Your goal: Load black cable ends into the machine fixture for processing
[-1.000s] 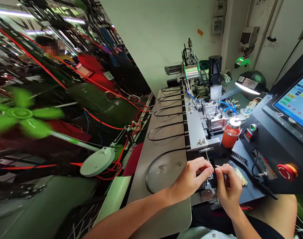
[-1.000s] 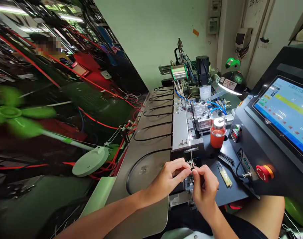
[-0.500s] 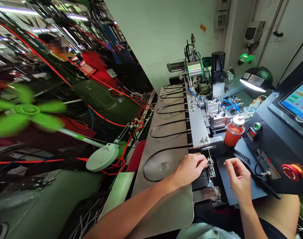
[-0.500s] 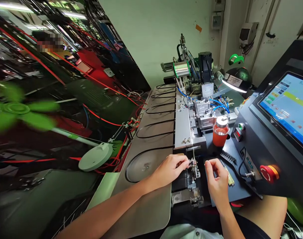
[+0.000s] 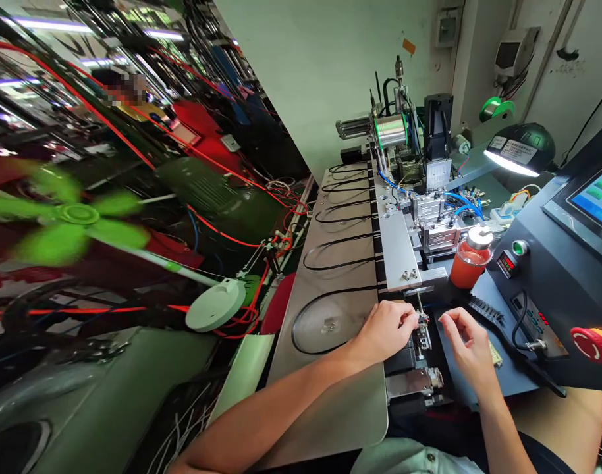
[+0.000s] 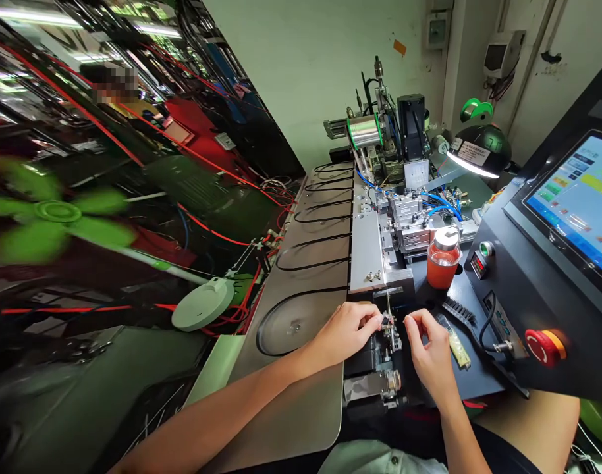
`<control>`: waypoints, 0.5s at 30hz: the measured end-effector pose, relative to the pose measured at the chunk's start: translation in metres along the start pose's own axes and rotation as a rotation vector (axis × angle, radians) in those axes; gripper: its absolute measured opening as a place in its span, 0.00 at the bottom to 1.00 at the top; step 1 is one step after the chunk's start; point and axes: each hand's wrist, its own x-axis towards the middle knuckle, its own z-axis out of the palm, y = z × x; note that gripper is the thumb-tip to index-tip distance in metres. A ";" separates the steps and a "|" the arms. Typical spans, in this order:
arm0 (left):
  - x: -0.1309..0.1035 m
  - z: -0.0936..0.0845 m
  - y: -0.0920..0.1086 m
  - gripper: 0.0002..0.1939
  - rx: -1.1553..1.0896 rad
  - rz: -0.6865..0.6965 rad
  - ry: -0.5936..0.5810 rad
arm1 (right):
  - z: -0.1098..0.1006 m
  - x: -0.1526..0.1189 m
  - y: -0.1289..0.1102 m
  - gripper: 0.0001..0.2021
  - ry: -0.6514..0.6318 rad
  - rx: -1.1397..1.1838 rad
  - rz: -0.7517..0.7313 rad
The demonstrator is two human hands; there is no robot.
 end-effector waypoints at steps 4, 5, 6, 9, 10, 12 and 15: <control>0.001 0.001 0.001 0.14 0.000 0.003 0.006 | 0.007 0.008 0.002 0.17 -0.089 -0.025 -0.018; 0.001 0.001 0.001 0.14 0.001 0.003 0.007 | 0.010 0.010 0.002 0.17 -0.099 -0.032 -0.030; 0.001 0.001 0.001 0.14 0.003 0.005 0.007 | 0.013 0.011 0.001 0.17 -0.107 -0.036 -0.042; 0.002 0.001 0.001 0.14 0.010 0.009 0.006 | 0.022 0.013 0.001 0.18 -0.115 -0.011 -0.069; 0.002 0.001 0.000 0.13 0.016 0.015 0.004 | 0.024 0.013 0.001 0.18 -0.117 0.013 -0.073; 0.001 0.002 -0.001 0.13 0.051 0.040 0.009 | 0.027 0.014 0.003 0.18 -0.120 0.077 -0.073; -0.004 0.005 -0.005 0.11 0.149 0.103 0.114 | 0.030 0.015 0.008 0.17 -0.116 0.167 -0.061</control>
